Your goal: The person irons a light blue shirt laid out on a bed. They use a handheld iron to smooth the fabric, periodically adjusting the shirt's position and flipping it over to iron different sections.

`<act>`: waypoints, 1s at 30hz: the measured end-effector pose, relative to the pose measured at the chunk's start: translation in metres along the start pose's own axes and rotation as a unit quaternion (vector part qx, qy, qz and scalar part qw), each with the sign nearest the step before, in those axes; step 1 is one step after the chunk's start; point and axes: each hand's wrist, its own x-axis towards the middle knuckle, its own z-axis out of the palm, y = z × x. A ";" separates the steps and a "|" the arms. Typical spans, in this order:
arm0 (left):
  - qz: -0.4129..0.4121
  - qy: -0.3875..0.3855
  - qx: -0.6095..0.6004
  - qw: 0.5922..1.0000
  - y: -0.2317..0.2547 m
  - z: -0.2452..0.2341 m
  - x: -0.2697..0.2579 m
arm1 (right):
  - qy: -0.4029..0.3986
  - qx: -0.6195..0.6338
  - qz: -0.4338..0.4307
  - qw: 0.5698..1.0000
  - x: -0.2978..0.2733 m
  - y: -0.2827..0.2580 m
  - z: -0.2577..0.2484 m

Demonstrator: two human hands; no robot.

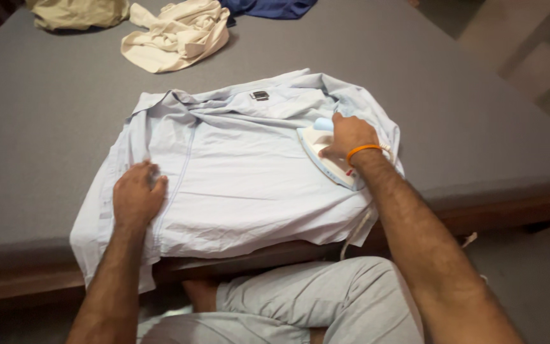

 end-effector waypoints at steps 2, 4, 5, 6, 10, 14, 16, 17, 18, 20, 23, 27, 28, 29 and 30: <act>-0.029 0.011 0.020 0.999 0.003 -0.007 -0.005 | -0.010 0.000 0.002 1.000 0.001 -0.002 0.002; -0.053 0.018 0.077 0.995 0.005 -0.009 -0.004 | -0.004 0.003 0.005 1.000 0.001 -0.001 0.003; -0.068 0.022 0.107 0.992 0.004 -0.011 -0.004 | -0.001 0.005 0.003 1.000 0.001 -0.001 0.003; -0.074 0.027 0.108 0.991 0.000 -0.014 -0.004 | -0.002 -0.001 0.000 1.000 0.001 -0.002 0.002; -0.116 0.027 0.101 0.988 -0.016 -0.025 -0.001 | -0.006 -0.013 -0.004 1.000 -0.001 -0.003 -0.001; -0.195 0.019 0.055 0.979 -0.027 -0.034 0.011 | -0.024 -0.020 0.007 0.999 -0.003 -0.006 -0.005; -0.246 -0.004 0.032 0.969 -0.028 -0.045 0.021 | -0.035 -0.019 0.012 0.999 -0.004 -0.007 -0.007; -0.270 -0.016 0.021 0.962 -0.024 -0.051 0.026 | -0.040 -0.019 0.015 0.999 -0.004 -0.008 -0.008; -0.318 -0.036 -0.032 0.947 -0.018 -0.059 0.029 | -0.039 -0.018 0.015 0.999 -0.005 -0.008 -0.009; -0.407 -0.075 -0.135 0.900 -0.001 -0.074 0.033 | -0.037 -0.015 0.015 0.999 -0.007 -0.009 -0.010; -0.377 -0.115 -0.281 0.875 0.038 -0.087 0.042 | -0.029 -0.014 0.009 0.999 -0.008 -0.009 -0.010; -0.244 -0.188 -0.315 0.898 0.112 -0.073 0.040 | -0.034 -0.012 0.016 0.999 -0.007 -0.009 -0.009; -0.189 -0.217 -0.318 0.903 0.130 -0.062 0.036 | -0.031 -0.013 0.015 0.999 -0.007 -0.009 -0.009; -0.133 -0.246 -0.320 0.905 0.146 -0.051 0.029 | -0.029 -0.013 0.014 0.999 -0.006 -0.008 -0.008; -0.087 -0.286 -0.298 0.907 0.163 -0.038 0.024 | -0.026 -0.014 0.010 1.000 -0.006 -0.008 -0.009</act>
